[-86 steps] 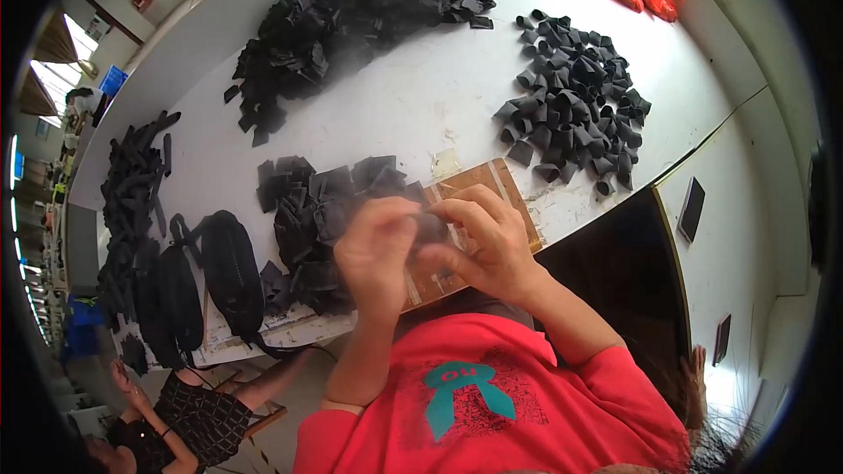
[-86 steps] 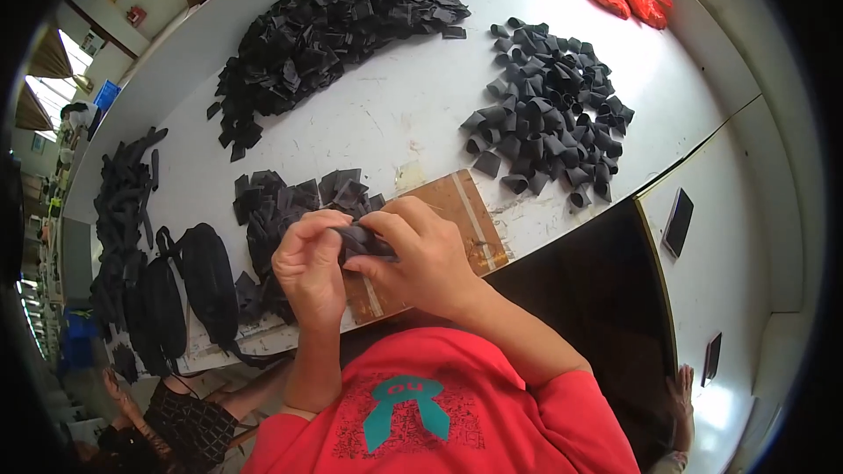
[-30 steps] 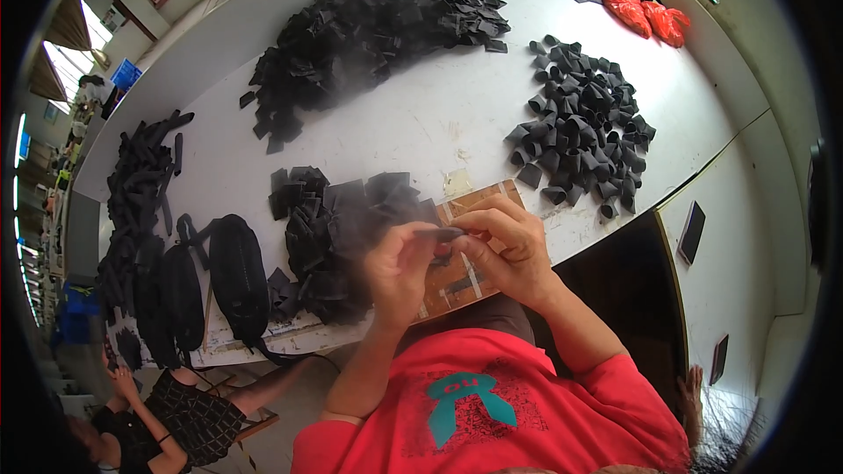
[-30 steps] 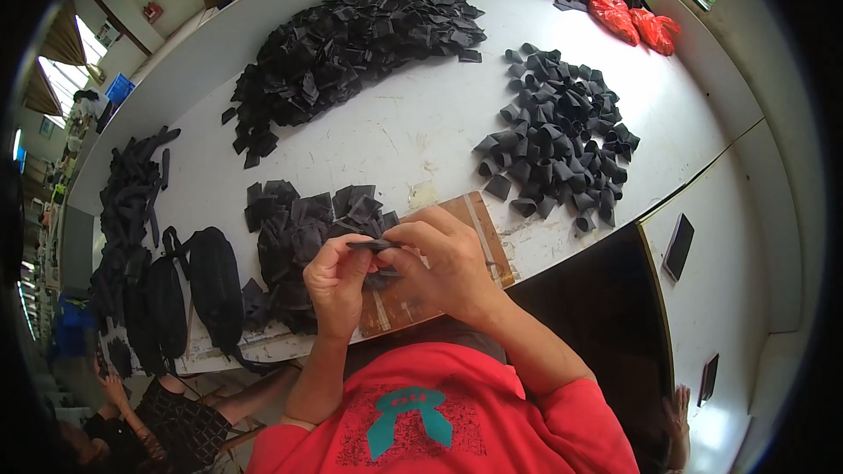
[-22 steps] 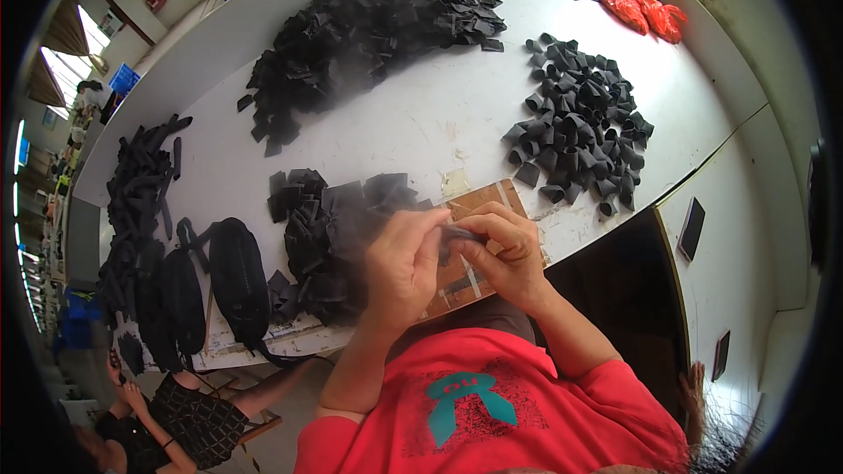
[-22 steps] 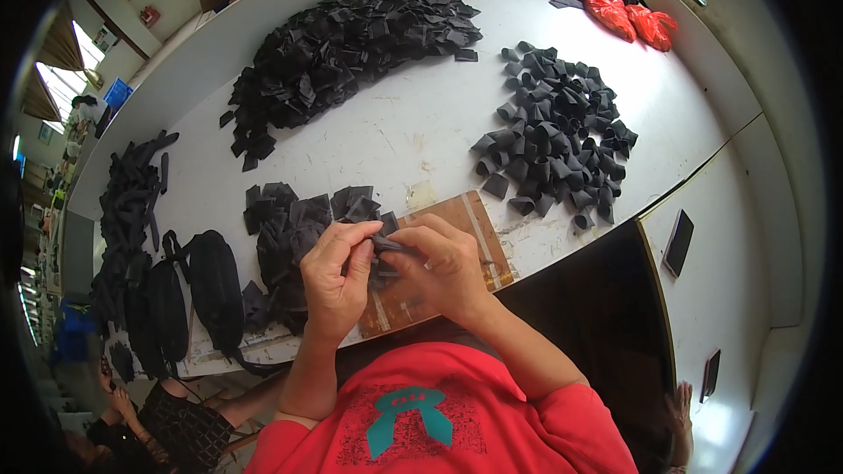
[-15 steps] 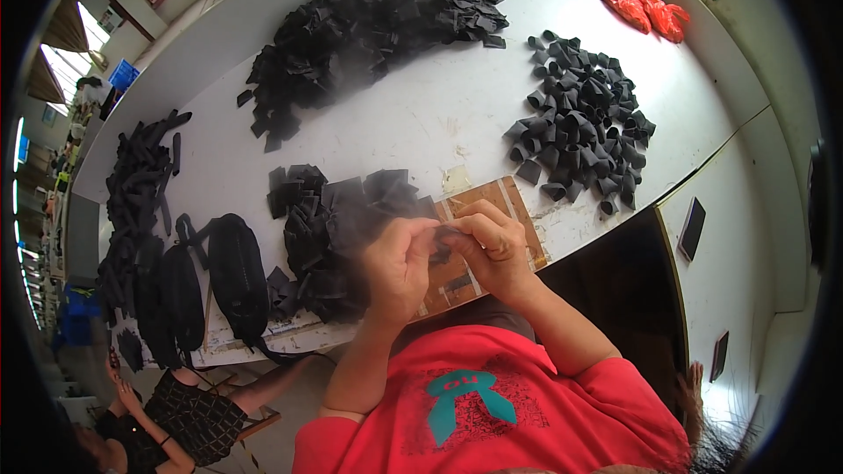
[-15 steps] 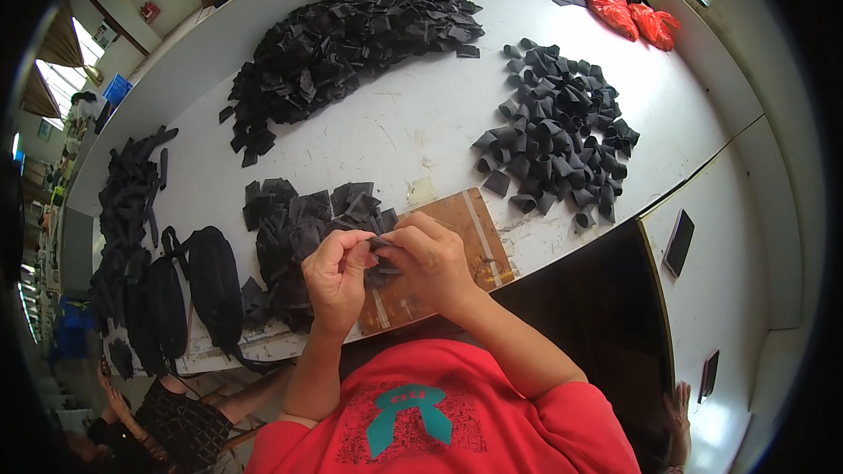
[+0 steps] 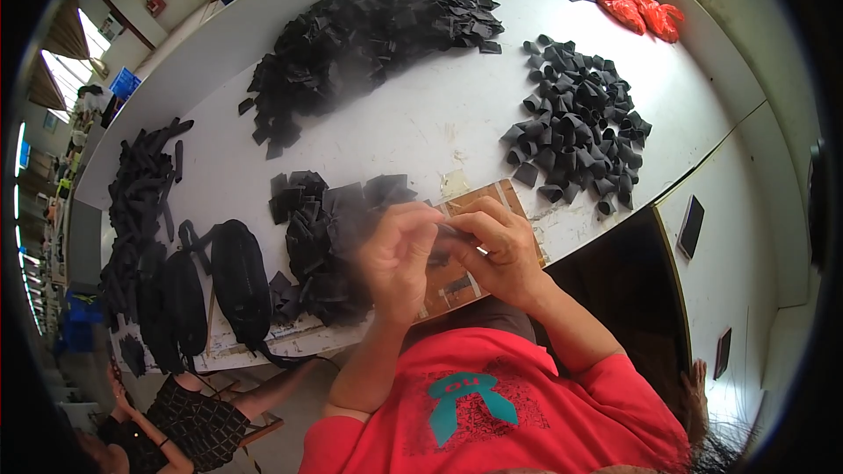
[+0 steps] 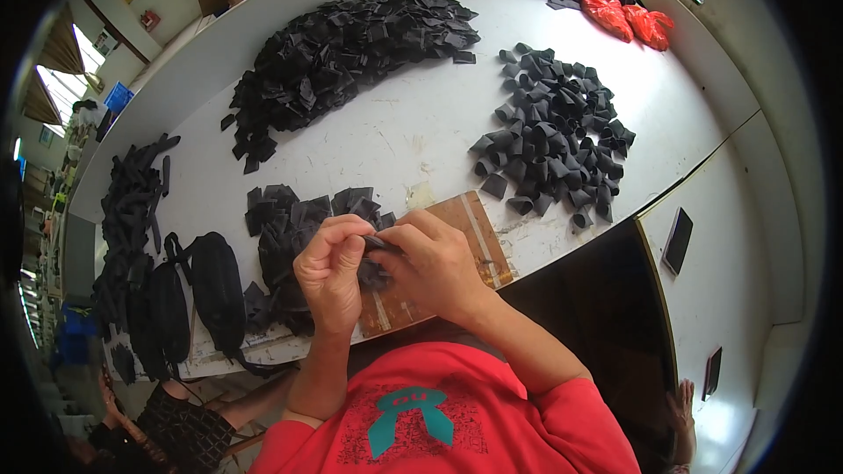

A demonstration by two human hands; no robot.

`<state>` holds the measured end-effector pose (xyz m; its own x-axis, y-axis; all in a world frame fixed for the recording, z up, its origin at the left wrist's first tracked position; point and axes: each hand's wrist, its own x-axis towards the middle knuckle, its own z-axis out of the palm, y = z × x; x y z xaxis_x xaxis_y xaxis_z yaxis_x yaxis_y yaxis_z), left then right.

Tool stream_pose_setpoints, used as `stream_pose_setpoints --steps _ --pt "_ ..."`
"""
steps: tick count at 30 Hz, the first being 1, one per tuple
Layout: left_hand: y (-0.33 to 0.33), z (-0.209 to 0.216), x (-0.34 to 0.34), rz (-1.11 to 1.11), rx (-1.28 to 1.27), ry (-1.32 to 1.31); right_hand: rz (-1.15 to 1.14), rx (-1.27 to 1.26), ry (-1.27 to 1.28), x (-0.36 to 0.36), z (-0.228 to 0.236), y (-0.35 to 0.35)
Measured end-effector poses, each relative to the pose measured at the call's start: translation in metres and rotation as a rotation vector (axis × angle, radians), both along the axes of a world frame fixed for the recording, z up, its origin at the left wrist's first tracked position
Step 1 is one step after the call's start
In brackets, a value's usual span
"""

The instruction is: Manually preparing and assembling small black foam or fabric components using an adhesive template on a workbench.

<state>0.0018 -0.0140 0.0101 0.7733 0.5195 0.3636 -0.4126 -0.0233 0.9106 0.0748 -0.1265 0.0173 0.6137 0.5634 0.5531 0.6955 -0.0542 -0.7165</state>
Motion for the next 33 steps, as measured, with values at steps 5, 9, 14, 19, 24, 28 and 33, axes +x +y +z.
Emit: stream_pose_setpoints --steps 5,9,14,19,24,28,33 --pt "0.005 -0.005 -0.001 0.040 -0.302 -0.065 -0.017 0.016 0.096 -0.006 0.007 0.004" --pt "0.005 -0.015 -0.003 -0.014 -0.487 -0.079 -0.050 0.036 0.008 -0.003 -0.009 0.006" --pt "0.000 -0.026 -0.010 -0.030 -0.462 -0.065 -0.082 0.094 -0.028 -0.006 -0.027 0.008" --pt "0.004 -0.024 -0.014 -0.069 -0.533 -0.028 -0.063 0.018 -0.034 -0.005 -0.020 0.002" --pt "0.004 -0.032 -0.019 -0.105 -0.437 0.063 -0.082 -0.050 0.077 -0.008 -0.012 -0.003" --pt "0.006 -0.028 -0.018 -0.141 -0.359 0.105 -0.050 -0.079 0.113 -0.009 -0.007 -0.001" --pt "0.007 -0.027 -0.012 -0.109 -0.336 0.093 -0.064 -0.084 0.092 -0.008 -0.012 0.001"
